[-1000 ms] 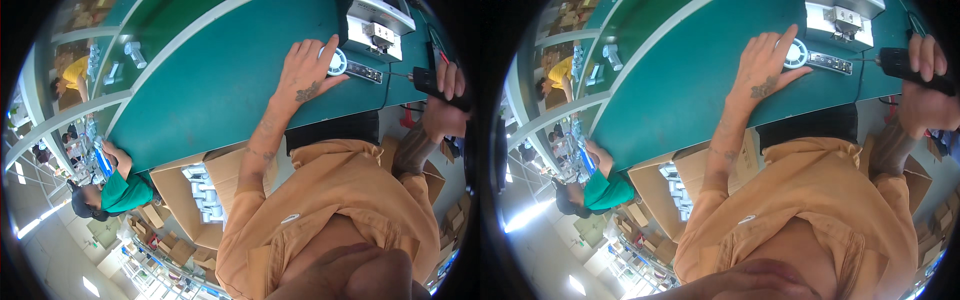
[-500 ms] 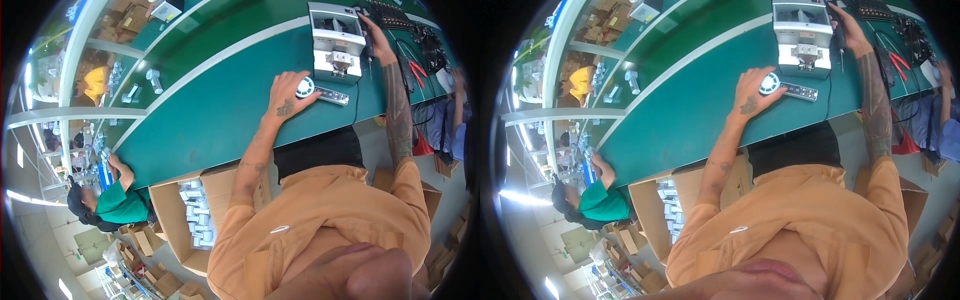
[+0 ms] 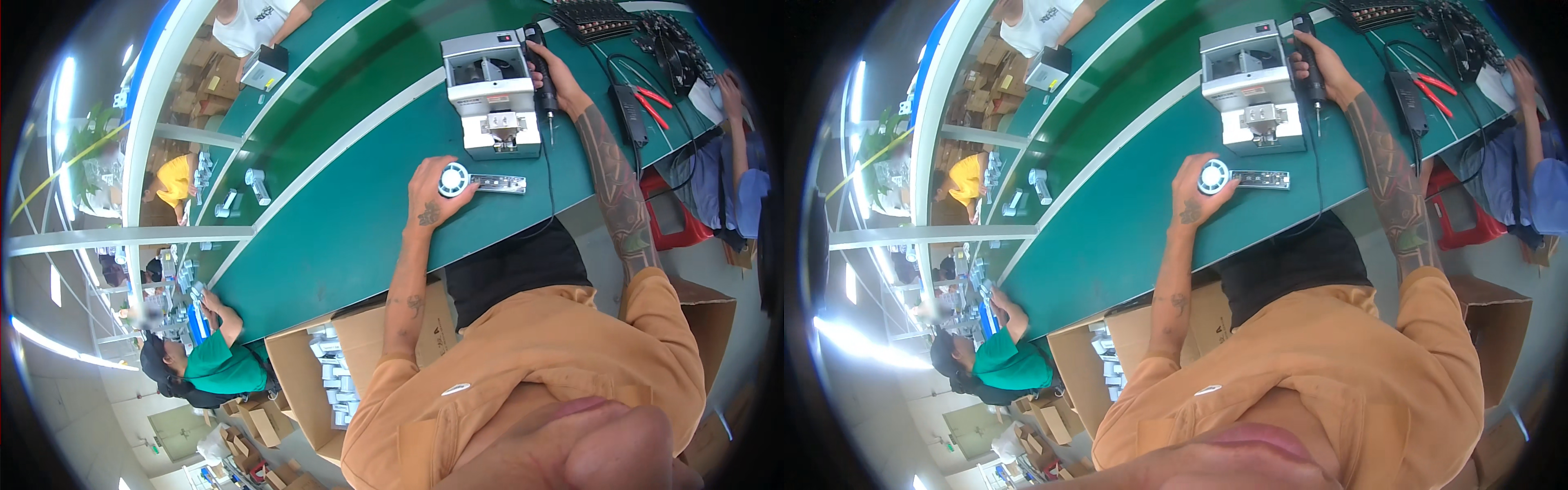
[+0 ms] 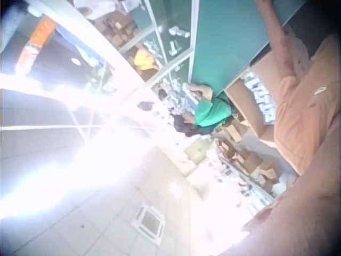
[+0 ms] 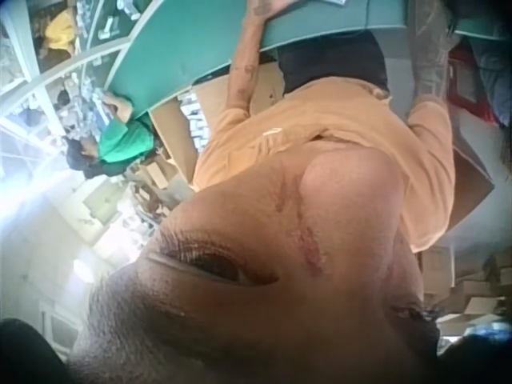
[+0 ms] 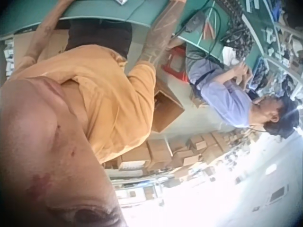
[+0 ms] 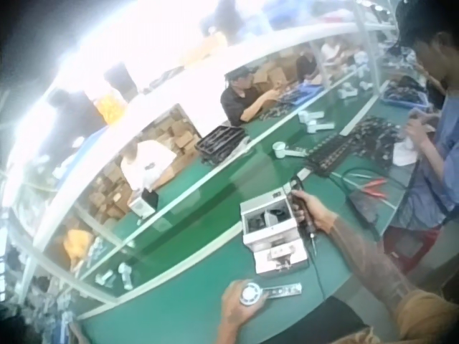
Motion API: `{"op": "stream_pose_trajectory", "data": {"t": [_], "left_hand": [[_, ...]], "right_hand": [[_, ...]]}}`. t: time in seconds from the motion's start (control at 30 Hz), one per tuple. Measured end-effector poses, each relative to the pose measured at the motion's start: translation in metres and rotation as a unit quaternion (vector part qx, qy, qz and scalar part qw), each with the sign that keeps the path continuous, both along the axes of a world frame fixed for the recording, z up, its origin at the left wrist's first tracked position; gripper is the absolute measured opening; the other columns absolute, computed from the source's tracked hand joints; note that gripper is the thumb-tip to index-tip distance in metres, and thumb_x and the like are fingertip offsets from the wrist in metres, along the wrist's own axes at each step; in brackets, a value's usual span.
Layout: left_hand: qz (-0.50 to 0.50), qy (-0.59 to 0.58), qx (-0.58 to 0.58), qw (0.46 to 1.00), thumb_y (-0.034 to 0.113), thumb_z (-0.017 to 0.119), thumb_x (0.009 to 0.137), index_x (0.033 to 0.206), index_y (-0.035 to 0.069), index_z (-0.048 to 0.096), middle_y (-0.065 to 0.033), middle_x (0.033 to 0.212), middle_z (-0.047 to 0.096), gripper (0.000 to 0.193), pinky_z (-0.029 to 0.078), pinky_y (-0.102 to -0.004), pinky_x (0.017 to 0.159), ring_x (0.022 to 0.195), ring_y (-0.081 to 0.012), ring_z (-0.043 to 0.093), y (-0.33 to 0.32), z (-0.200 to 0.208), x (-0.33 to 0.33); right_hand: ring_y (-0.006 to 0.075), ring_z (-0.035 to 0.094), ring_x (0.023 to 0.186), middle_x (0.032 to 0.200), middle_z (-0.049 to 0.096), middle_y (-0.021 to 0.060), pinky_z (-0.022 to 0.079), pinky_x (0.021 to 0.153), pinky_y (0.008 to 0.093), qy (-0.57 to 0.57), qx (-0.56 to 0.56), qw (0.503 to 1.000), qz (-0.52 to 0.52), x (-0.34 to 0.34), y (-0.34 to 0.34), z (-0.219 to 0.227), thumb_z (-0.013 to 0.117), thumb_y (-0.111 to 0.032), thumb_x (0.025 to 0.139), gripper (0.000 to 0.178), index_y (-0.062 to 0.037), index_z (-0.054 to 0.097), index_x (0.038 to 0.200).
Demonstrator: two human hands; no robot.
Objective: Assembling and inspecting electronic components for small handheld devices on a production line.
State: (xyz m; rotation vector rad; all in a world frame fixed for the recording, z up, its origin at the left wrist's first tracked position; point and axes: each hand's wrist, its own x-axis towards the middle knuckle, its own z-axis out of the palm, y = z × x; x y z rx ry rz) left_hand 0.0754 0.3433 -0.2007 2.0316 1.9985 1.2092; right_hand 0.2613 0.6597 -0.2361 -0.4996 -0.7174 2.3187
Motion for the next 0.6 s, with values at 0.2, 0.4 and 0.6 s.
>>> {"op": "stream_pose_trajectory", "data": {"t": [0.2,0.4,0.6], "left_hand": [[-0.003,0.069,0.034,0.997,0.023,0.092,0.068,0.107,0.003,0.07,-0.0164,0.101,0.071,0.049,0.057,-0.0409,0.079,0.09,-0.0341,0.069,-0.004,0.002,-0.006],[-0.012,0.045,0.028,0.999,0.017,0.088,0.071,0.107,0.001,0.069,-0.0174,0.098,0.069,0.044,0.056,-0.0399,0.075,0.085,-0.0336,0.069,-0.003,0.002,0.004],[-0.004,0.037,0.018,0.999,0.02,0.089,0.069,0.107,0.001,0.068,-0.0173,0.1,0.069,0.047,0.055,-0.0411,0.074,0.086,-0.0344,0.067,0.0,0.001,0.001]], "right_hand": [[0.0113,0.045,0.058,0.078,0.05,0.0021,0.042,0.048,0.027,-0.054,0.015,0.988,-0.143,-0.014,-0.013,0.006,0.069,-0.029,0.096,0.024,-0.0114,0.057,0.107],[0.015,0.052,0.056,0.075,0.053,0.0059,0.047,0.042,0.031,-0.106,-0.012,0.989,-0.105,-0.011,0.003,0.01,0.072,-0.026,0.093,0.031,-0.0043,0.05,0.098],[0.013,0.051,0.053,0.071,0.053,0.0052,0.048,0.043,0.0297,-0.199,0.038,0.978,-0.047,-0.01,0.02,0.027,0.071,-0.027,0.094,0.032,0.0007,0.055,0.095]]}}
